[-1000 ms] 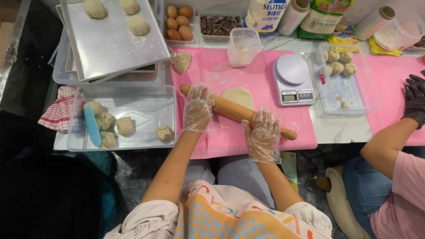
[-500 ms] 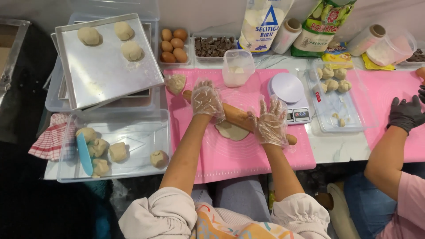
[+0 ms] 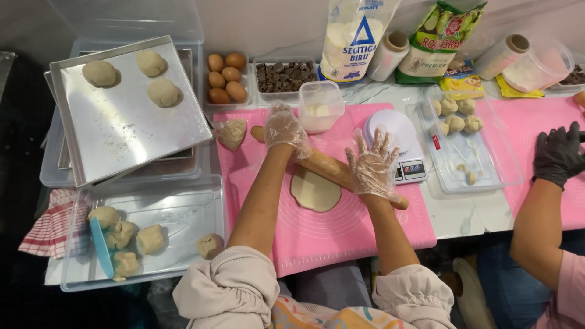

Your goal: Rolling out small dough balls with a rolling pin and filling them with chocolate chips or paste.

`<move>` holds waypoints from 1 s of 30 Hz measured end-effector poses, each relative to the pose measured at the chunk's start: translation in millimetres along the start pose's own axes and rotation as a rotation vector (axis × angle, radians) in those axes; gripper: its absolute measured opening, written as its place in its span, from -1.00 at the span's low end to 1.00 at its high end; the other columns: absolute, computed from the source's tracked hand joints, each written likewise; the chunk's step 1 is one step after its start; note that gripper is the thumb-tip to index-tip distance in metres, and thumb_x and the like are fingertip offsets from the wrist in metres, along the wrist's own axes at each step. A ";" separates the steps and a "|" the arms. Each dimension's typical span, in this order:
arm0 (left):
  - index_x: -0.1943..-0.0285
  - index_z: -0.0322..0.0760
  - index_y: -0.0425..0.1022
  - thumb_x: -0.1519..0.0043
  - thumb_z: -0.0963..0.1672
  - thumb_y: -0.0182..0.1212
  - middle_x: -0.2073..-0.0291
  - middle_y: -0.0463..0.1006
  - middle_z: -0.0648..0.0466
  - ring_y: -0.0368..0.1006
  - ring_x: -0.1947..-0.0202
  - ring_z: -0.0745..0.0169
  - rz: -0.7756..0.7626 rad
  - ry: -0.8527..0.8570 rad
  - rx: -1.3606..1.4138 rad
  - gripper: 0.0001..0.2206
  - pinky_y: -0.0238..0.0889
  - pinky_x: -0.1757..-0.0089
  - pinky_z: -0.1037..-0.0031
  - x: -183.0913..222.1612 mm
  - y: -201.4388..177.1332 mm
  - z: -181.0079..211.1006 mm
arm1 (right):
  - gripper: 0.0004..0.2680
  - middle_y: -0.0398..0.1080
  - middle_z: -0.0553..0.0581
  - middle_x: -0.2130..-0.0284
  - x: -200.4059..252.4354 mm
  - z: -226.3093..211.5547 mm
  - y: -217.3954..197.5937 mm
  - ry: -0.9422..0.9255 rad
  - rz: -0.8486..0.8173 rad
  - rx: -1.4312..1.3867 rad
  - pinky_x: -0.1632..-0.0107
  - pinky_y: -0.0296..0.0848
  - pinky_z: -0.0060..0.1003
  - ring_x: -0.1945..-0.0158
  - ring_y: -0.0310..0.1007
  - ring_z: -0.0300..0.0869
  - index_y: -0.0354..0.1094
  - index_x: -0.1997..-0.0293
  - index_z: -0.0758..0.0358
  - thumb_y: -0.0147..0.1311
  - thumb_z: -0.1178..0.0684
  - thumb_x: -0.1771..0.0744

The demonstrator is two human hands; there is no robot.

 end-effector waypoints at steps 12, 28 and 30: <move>0.17 -0.13 0.24 -0.12 -0.01 -0.19 0.21 0.33 0.09 0.19 -0.02 0.13 -0.030 0.021 -0.015 -0.77 -0.22 -0.09 0.22 107.7 -13.5 -37.3 | -0.58 -0.01 0.26 -0.16 45.2 2.5 128.4 -0.187 -0.033 0.136 -0.21 -0.19 -0.10 -0.25 -0.12 0.00 0.03 -0.17 0.13 -0.51 -0.26 -0.31; -0.19 -0.24 0.16 -0.05 0.04 -0.16 -0.13 0.22 0.03 -0.01 -0.21 0.10 0.059 0.017 -0.192 -0.47 -0.44 -0.19 0.25 226.8 -163.9 -11.1 | -0.64 0.27 0.33 0.11 180.6 -55.4 -47.6 -0.313 0.589 0.121 -0.02 0.18 0.05 0.05 0.29 0.10 0.14 -0.04 0.35 -0.10 -0.11 -0.25; -0.18 -0.23 0.17 -0.01 0.05 -0.11 -0.13 0.22 0.02 -0.02 -0.21 0.10 0.094 0.054 -0.250 -0.45 -0.43 -0.19 0.26 229.9 -170.0 -5.8 | -0.64 0.27 0.33 0.11 180.4 -52.3 -43.2 -0.320 0.592 0.114 -0.02 0.18 0.05 0.05 0.29 0.10 0.13 -0.04 0.35 -0.08 -0.10 -0.24</move>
Point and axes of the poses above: each hand's wrist, its own x-axis away from the middle knuckle, its own y-axis out of the palm, z = x × y, the point moved 8 cm from there along -x, towards the middle knuckle
